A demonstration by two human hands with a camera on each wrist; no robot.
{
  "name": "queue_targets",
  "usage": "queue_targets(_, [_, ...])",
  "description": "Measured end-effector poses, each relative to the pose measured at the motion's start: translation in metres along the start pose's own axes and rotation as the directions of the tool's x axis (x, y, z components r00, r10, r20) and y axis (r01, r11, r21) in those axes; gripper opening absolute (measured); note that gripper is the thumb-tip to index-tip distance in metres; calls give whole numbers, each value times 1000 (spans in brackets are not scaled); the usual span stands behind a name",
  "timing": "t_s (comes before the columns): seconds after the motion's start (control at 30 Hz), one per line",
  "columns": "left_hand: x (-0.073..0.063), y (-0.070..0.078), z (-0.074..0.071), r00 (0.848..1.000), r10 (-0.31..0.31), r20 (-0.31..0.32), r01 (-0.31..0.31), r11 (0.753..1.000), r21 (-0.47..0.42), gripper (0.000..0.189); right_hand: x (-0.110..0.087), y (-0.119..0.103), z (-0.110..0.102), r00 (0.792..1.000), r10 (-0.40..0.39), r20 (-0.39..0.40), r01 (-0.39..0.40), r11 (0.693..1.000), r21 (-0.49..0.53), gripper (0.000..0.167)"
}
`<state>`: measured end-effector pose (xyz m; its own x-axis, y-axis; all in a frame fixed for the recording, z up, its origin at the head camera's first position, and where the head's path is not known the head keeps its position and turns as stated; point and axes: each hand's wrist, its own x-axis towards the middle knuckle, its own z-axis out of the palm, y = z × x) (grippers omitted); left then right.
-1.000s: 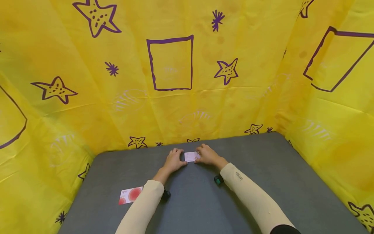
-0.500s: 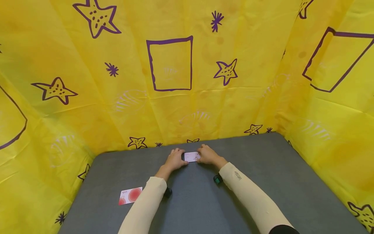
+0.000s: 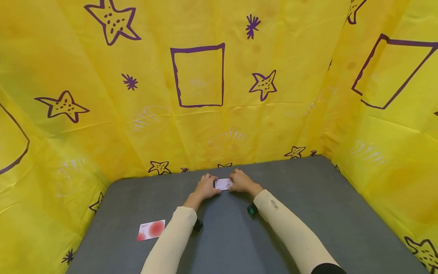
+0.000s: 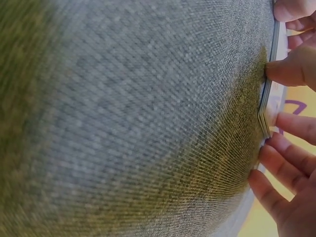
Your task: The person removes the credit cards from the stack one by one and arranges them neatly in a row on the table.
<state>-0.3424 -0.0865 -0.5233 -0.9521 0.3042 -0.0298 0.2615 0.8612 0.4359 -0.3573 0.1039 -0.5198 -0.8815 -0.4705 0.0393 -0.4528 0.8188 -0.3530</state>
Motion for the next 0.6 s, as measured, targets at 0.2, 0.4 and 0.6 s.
queue_targets(0.2, [-1,2,-2,1000,-9,4,10,1000,-17,53,-1,-4,-1,999,47,24,-48,999,18,41])
queue_targets(0.4, [-1,2,-3,1000,0,11,0,1000,-15,52,-3,-8,-3,998,61,27,-60,998,-34,41])
queue_targets(0.6, [1,-1,-4,1000,15,16,-15,1000,-7,51,-4,-9,-4,999,40,16,-39,998,-43,40])
